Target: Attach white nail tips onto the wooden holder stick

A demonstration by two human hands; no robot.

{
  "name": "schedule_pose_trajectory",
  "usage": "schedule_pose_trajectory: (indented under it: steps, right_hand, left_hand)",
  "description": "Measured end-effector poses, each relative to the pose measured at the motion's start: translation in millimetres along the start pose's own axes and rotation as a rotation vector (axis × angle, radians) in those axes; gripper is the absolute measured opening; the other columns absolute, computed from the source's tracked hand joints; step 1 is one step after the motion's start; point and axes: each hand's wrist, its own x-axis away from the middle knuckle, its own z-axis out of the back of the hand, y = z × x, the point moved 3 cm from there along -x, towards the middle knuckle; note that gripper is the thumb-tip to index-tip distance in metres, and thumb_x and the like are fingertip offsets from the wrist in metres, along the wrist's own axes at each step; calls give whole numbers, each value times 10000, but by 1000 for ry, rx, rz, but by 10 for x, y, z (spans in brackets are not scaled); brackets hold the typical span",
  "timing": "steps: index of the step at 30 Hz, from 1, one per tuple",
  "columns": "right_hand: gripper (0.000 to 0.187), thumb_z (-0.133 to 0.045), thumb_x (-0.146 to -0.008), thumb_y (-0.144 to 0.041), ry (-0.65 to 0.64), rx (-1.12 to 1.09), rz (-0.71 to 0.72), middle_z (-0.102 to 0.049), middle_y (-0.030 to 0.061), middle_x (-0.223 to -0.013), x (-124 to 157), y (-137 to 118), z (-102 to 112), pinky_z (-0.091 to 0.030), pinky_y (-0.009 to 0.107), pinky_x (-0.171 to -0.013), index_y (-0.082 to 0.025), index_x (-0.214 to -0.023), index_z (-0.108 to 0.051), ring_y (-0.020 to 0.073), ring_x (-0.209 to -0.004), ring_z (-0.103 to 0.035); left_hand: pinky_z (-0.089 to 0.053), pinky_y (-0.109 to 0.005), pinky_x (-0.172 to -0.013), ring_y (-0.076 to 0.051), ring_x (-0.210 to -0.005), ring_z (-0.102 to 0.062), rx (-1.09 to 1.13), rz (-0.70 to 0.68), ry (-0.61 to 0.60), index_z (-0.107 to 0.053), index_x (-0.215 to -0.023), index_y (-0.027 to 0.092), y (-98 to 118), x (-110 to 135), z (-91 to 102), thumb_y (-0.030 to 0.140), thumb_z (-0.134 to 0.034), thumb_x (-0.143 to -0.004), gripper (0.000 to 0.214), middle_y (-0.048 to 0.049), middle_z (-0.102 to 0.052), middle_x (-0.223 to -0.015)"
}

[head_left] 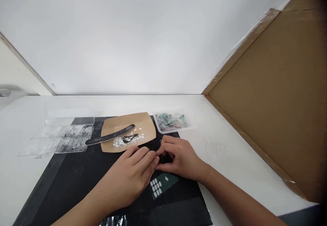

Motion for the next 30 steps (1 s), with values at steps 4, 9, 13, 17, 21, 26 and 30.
schedule_pose_trajectory:
  steps: [4,9,13,17,21,26,30]
  right_hand:
    - [241,-878,-841,-405,-28,57,25,-667,-15,-887,8,-17,54,-369,270,-634,-242,-966,-753,135,-753,-602]
    - [307,-882,-838,-408,-109,54,47,-680,4,-982,21,-19,147,-411,276,-669,-280,-1094,-772,154,-816,-628]
    - [400,-853,-868,-415,-121,-10,28,-678,17,-980,37,21,256,-443,265,-653,-273,-1222,-731,159,-816,-630]
    - [290,-793,-925,-421,-61,28,-37,-674,3,-885,60,141,432,-444,265,-648,-266,-1165,-737,153,-772,-618]
    - [202,-744,-956,-401,-19,123,-111,-681,-9,-833,92,298,590,-447,281,-663,-255,-1094,-739,138,-689,-585]
    - [163,-752,-945,-375,-80,123,-146,-690,-6,-823,103,383,594,-450,276,-666,-250,-1049,-743,151,-729,-615]
    - [163,-755,-951,-391,-113,109,-161,-690,7,-879,83,386,515,-456,267,-663,-251,-1034,-757,151,-759,-628]
  left_hand:
    - [-469,-516,-1002,-331,-1178,-591,-63,-34,-19,-622,-1412,34,36,-15,5,223,-584,-1054,407,-169,-688,-1263]
    - [-448,-519,-1009,-334,-1167,-577,-121,-56,-8,-674,-1327,7,83,-34,14,202,-605,-1032,360,-171,-685,-1260]
    - [-430,-522,-1028,-335,-1183,-567,-137,-66,31,-679,-1332,7,100,-29,16,199,-607,-1031,365,-172,-693,-1290]
    - [-412,-513,-1049,-330,-1207,-567,-139,-74,44,-690,-1330,23,115,-22,12,179,-587,-1042,343,-163,-704,-1310]
    - [-404,-495,-1026,-322,-1235,-562,-148,-71,53,-692,-1330,20,134,-5,7,156,-552,-1053,339,-172,-700,-1343]
    - [-410,-461,-957,-294,-1217,-566,-159,-54,54,-676,-1356,20,135,22,-1,144,-536,-1053,356,-166,-703,-1353]
    - [-412,-482,-1006,-288,-1183,-578,-156,-46,66,-683,-1344,18,141,23,-8,157,-570,-1043,350,-152,-712,-1331]
